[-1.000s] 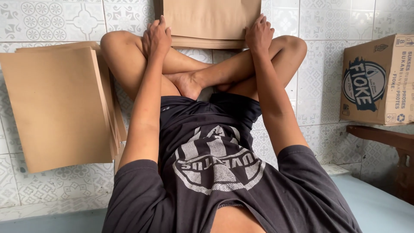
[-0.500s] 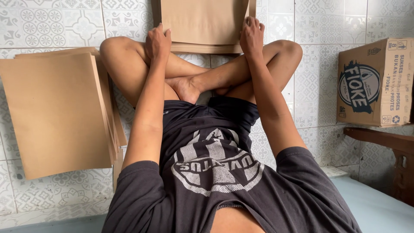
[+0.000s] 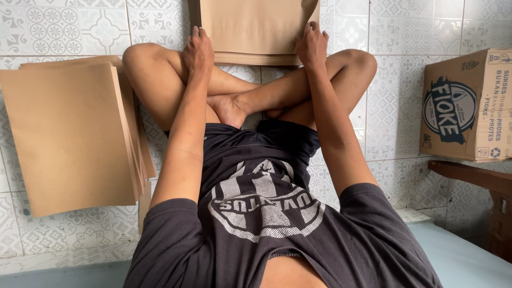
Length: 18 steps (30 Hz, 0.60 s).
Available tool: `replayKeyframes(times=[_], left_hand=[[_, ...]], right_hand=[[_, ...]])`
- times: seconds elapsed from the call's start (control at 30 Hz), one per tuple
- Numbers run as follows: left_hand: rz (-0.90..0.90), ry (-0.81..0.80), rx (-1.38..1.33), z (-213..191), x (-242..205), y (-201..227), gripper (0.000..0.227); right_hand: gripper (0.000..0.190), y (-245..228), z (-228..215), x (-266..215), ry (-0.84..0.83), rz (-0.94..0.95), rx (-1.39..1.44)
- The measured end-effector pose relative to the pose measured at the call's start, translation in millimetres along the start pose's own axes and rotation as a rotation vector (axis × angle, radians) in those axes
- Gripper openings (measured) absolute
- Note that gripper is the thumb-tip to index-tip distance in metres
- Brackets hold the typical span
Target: Folding brown paper sheets into bags or envelopes and stacking them while sitting on the floor.
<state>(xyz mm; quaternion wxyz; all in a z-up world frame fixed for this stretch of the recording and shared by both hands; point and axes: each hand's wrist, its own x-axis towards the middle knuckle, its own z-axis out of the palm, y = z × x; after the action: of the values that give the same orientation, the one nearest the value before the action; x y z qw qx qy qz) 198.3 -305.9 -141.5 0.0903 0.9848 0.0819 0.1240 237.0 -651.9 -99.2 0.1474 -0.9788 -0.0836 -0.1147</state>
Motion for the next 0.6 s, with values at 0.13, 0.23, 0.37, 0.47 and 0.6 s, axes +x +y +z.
replayKeyframes(times=[0.13, 0.23, 0.37, 0.47, 0.6], left_hand=[[0.089, -0.01, 0.123, 11, -3, -2, 0.042], [0.095, -0.053, 0.156, 17, -3, -3, 0.045], [0.162, 0.049, 0.128, 14, -6, -5, 0.033], [0.171, 0.045, -0.007, -14, -9, 3, 0.03], [0.112, 0.148, -0.45, -40, -14, 0, 0.028]], right_hand=[[0.038, 2, 0, 0, -0.004, 0.05, 0.046], [0.039, 3, -3, 0, 0.001, 0.045, 0.052], [0.038, 4, -3, 0, 0.006, 0.061, 0.077], [0.04, 5, -3, 0, 0.0, 0.081, 0.088], [0.049, 6, -3, -1, -0.035, 0.109, 0.082]])
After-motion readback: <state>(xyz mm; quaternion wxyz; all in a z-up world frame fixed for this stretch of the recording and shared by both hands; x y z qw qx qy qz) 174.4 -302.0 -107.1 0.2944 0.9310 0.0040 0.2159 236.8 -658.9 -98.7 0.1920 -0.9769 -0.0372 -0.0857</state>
